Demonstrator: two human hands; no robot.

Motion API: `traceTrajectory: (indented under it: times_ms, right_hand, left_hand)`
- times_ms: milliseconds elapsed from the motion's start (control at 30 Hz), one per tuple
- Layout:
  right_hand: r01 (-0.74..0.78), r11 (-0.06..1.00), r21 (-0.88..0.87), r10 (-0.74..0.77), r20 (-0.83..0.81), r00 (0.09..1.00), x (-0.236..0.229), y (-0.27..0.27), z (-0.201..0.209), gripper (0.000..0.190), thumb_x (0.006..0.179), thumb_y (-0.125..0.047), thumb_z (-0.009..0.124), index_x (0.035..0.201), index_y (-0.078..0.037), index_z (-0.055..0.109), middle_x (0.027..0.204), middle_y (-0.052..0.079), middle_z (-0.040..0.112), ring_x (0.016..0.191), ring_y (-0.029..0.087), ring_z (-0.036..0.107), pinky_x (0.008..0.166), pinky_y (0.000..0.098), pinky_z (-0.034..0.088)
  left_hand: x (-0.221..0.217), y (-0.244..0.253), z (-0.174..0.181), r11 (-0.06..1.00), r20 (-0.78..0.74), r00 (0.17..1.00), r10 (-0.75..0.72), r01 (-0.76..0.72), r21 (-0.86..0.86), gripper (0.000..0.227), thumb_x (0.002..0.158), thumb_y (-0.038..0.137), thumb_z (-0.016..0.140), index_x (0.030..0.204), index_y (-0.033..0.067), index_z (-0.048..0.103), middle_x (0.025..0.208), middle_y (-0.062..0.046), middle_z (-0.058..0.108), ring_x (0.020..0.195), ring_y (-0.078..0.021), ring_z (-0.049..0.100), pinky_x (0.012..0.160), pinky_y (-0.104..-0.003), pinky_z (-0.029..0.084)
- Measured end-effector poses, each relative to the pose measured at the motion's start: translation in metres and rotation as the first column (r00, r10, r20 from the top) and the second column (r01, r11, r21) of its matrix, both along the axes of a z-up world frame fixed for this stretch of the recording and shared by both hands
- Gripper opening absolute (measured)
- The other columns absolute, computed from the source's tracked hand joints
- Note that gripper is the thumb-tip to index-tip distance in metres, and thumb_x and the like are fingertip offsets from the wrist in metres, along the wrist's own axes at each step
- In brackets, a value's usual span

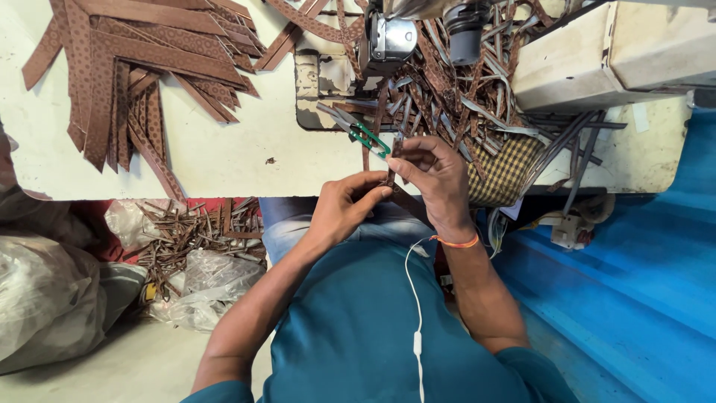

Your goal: Stitching decorative leather straps using an industrial sewing machine.

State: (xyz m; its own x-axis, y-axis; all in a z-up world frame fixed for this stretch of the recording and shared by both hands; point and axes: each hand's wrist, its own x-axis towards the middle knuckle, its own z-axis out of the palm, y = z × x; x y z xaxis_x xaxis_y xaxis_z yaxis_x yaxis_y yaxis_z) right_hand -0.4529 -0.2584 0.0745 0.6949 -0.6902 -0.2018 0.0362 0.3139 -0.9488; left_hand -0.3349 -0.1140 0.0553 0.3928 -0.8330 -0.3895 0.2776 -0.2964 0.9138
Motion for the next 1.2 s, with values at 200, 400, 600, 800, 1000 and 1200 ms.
traceTrajectory:
  times_ms: [200,400,600,800,1000,1200]
  right_hand:
    - [0.045,0.998,-0.048,-0.043,0.042,0.998,0.003,-0.002,-0.005,0.028,0.088,0.007,0.08,0.108,-0.004,0.064,0.097,0.003,0.07,0.089,0.009,0.068,0.079,0.0231,0.055]
    - [0.076,0.996,-0.042,-0.074,0.051,0.996,0.012,-0.002,0.0,0.029,0.088,0.009,0.08,0.107,-0.005,0.064,0.096,0.001,0.069,0.089,0.009,0.067,0.083,0.0235,0.057]
    - [0.087,0.995,-0.055,-0.083,0.068,0.994,0.015,-0.002,-0.002,0.03,0.087,0.01,0.081,0.107,-0.004,0.064,0.094,0.002,0.068,0.087,0.008,0.066,0.082,0.0227,0.057]
    - [0.078,0.993,-0.086,-0.071,0.085,0.994,0.014,-0.002,-0.006,0.028,0.091,0.008,0.08,0.11,-0.004,0.063,0.096,0.004,0.069,0.089,0.01,0.067,0.082,0.0236,0.058]
    - [-0.123,0.979,-0.165,0.096,-0.161,0.982,0.003,0.004,0.016,0.03,0.102,-0.008,0.065,0.132,-0.001,0.061,0.108,0.008,0.073,0.102,0.013,0.073,0.094,0.0275,0.061]
    - [-0.131,0.89,-0.436,0.038,-0.216,0.976,-0.002,0.024,0.025,0.037,0.095,-0.004,0.076,0.13,0.0,0.064,0.111,0.01,0.07,0.1,0.017,0.068,0.089,0.0282,0.057]
  left_hand:
    - [-0.003,0.0,0.013,0.999,0.135,0.991,0.025,-0.032,0.044,0.025,0.094,0.014,0.074,0.113,0.0017,0.064,0.085,-0.009,0.078,0.064,-0.0122,0.062,0.058,-0.028,0.051]
    - [-0.006,0.006,0.005,0.977,0.369,0.922,0.117,-0.041,-0.208,0.014,0.1,0.009,0.069,0.109,-0.0007,0.065,0.094,-0.013,0.078,0.085,-0.0152,0.076,0.074,-0.031,0.058]
    - [-0.006,0.003,0.02,0.997,0.333,0.94,0.073,-0.072,-0.016,0.024,0.091,0.016,0.081,0.105,-0.0007,0.069,0.07,-0.011,0.07,0.064,-0.0073,0.055,0.057,-0.026,0.047]
    - [-0.005,0.004,0.007,0.986,0.188,0.974,0.13,-0.107,-0.127,0.024,0.093,0.016,0.079,0.106,-0.0004,0.068,0.079,-0.002,0.07,0.07,-0.0018,0.055,0.06,-0.02,0.047]
    - [0.015,-0.002,0.015,0.982,0.219,0.962,0.165,-0.139,-0.127,0.024,0.093,0.016,0.081,0.106,-0.0004,0.069,0.082,-0.003,0.074,0.072,-0.0025,0.059,0.06,-0.022,0.048]
    - [0.04,-0.014,0.044,0.96,0.293,0.939,0.179,-0.102,-0.26,0.024,0.093,0.018,0.076,0.107,0.0019,0.065,0.097,-0.005,0.07,0.067,-0.0078,0.07,0.055,-0.023,0.054]
